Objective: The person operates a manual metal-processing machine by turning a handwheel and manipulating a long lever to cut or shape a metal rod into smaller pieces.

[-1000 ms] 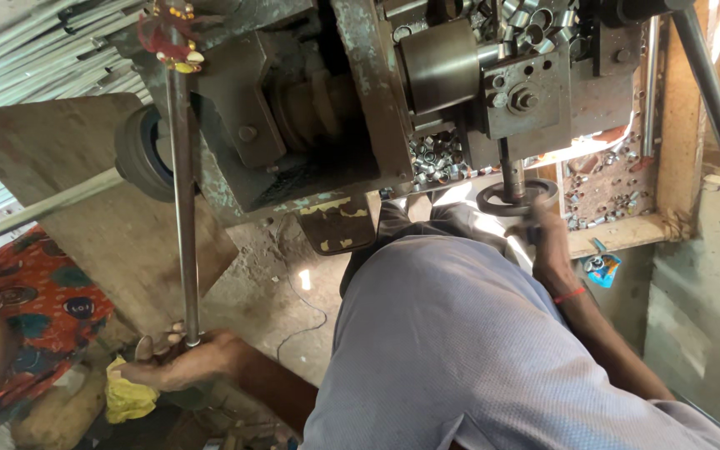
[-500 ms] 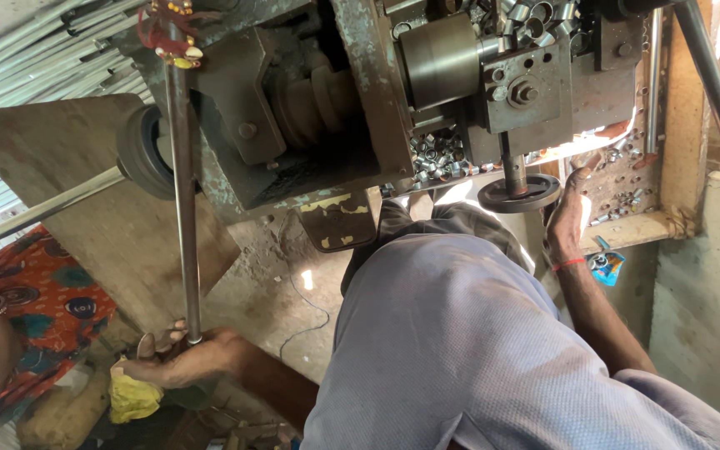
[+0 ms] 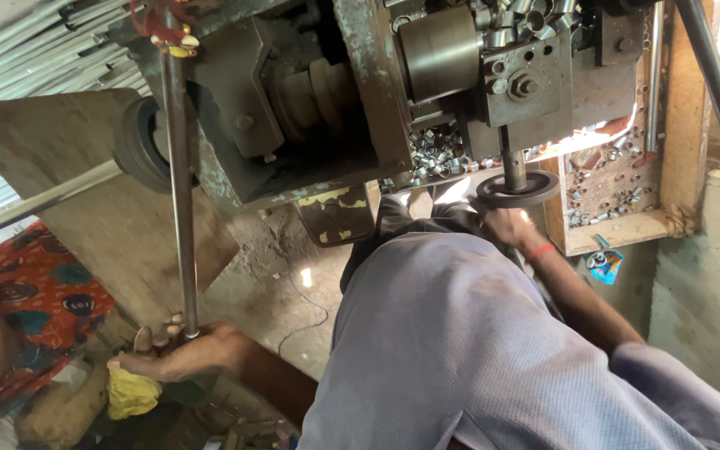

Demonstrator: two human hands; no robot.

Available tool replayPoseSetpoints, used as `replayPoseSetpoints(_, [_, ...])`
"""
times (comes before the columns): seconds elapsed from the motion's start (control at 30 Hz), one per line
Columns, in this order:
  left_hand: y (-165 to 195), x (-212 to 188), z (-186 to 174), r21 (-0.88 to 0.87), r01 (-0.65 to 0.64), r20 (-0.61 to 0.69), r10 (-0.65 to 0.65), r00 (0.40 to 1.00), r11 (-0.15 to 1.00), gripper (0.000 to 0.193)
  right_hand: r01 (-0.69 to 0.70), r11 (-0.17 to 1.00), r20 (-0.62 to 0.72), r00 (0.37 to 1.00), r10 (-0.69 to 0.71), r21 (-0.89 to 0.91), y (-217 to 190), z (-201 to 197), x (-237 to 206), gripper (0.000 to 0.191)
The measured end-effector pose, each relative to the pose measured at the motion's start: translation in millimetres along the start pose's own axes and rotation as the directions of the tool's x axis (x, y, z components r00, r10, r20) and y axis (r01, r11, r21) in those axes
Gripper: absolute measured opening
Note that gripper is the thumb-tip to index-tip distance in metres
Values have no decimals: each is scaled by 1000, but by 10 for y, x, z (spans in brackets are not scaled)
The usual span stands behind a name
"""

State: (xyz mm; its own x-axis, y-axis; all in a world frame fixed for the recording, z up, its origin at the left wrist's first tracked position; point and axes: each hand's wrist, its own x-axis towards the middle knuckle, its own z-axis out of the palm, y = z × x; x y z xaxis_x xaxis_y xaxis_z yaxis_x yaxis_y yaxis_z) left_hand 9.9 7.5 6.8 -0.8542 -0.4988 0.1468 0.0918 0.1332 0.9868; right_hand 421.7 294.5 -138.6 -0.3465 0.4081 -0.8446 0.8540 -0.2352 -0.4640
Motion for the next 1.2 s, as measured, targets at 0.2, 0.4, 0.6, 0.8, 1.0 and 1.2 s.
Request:
replayPoseSetpoints(0.2, [-23,35,7,-94,14,14,-12,1000,996,48,-96,982,-30,994,102,161,183,-444,-307,56])
replayPoseSetpoints(0.4, [-101,55,-109,-264,123,110,-97,989,957,46,191,979,257,952,-167,-73,42,-271,-102,46])
replayPoseSetpoints(0.6, [-193,-24,-218,-127,-7,89,18,996,992,42,47,912,24,999,-41,-407,70,-399,173,39])
replayPoseSetpoints(0.8, [-83,97,-28,-77,17,0,-17,1000,997,49,105,993,94,991,-100,-46,-14,-86,-80,36])
replayPoseSetpoints(1.0, [-42,61,36,-25,11,-22,-11,1000,1000,50,107,982,-229,971,-70,153,87,-338,-296,31])
replayPoseSetpoints(1.2, [-42,66,19,50,-25,-34,27,999,998,53,291,896,-193,952,-237,335,201,-32,-130,38])
